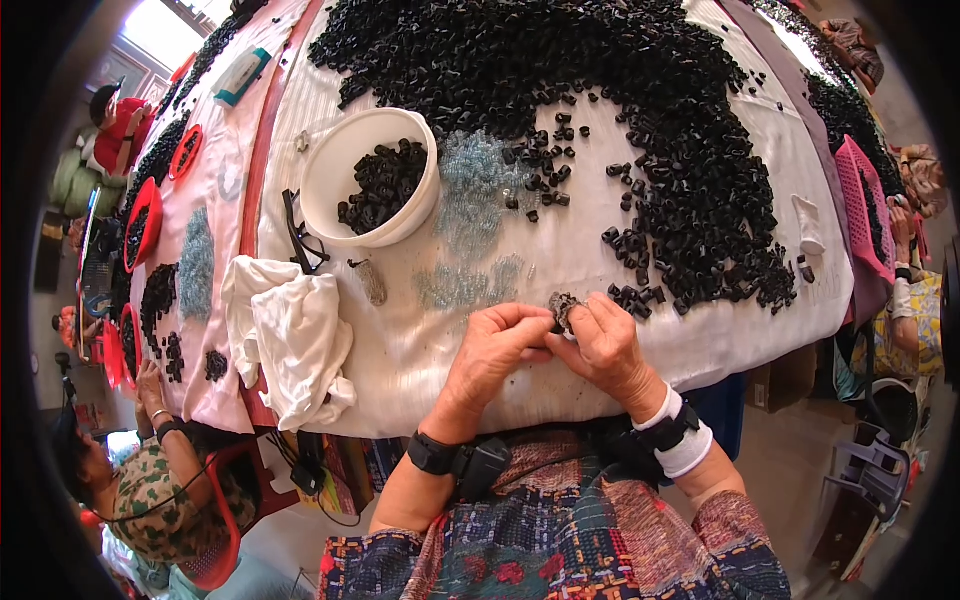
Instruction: Sorting and arranging small black plastic components for shoe production at a communal work table.
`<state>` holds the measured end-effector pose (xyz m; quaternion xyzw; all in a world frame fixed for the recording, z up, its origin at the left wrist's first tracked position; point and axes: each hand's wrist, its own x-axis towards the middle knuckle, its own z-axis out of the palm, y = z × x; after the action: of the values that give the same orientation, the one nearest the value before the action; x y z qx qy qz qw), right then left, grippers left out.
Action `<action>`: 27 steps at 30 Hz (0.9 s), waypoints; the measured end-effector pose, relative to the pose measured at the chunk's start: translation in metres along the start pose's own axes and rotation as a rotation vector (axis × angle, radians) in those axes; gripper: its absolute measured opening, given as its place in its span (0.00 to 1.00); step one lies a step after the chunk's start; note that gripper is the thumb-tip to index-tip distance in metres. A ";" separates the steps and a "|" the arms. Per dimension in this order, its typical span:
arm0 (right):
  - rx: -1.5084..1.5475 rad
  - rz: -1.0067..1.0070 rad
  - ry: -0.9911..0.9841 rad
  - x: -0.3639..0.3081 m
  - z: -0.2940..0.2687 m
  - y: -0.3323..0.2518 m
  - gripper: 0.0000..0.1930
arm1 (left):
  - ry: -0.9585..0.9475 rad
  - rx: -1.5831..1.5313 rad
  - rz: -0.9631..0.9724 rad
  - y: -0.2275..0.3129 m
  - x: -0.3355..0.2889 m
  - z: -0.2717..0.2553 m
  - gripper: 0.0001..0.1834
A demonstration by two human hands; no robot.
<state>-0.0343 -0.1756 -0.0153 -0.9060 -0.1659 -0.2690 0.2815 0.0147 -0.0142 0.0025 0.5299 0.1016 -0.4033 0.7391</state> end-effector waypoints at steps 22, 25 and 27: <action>-0.079 0.462 0.062 -0.020 -0.036 0.021 0.12 | -0.035 -0.042 0.088 -0.001 -0.003 -0.001 0.09; 0.155 0.354 0.131 -0.013 -0.027 0.028 0.12 | -0.019 -0.080 0.155 0.007 -0.005 -0.006 0.10; 0.155 0.364 0.132 -0.011 -0.029 0.026 0.13 | 0.005 -0.139 0.348 0.021 -0.005 -0.011 0.10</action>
<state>-0.0429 -0.2155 -0.0123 -0.8770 -0.0009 -0.2590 0.4047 0.0294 0.0004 0.0155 0.4880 0.0379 -0.2603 0.8322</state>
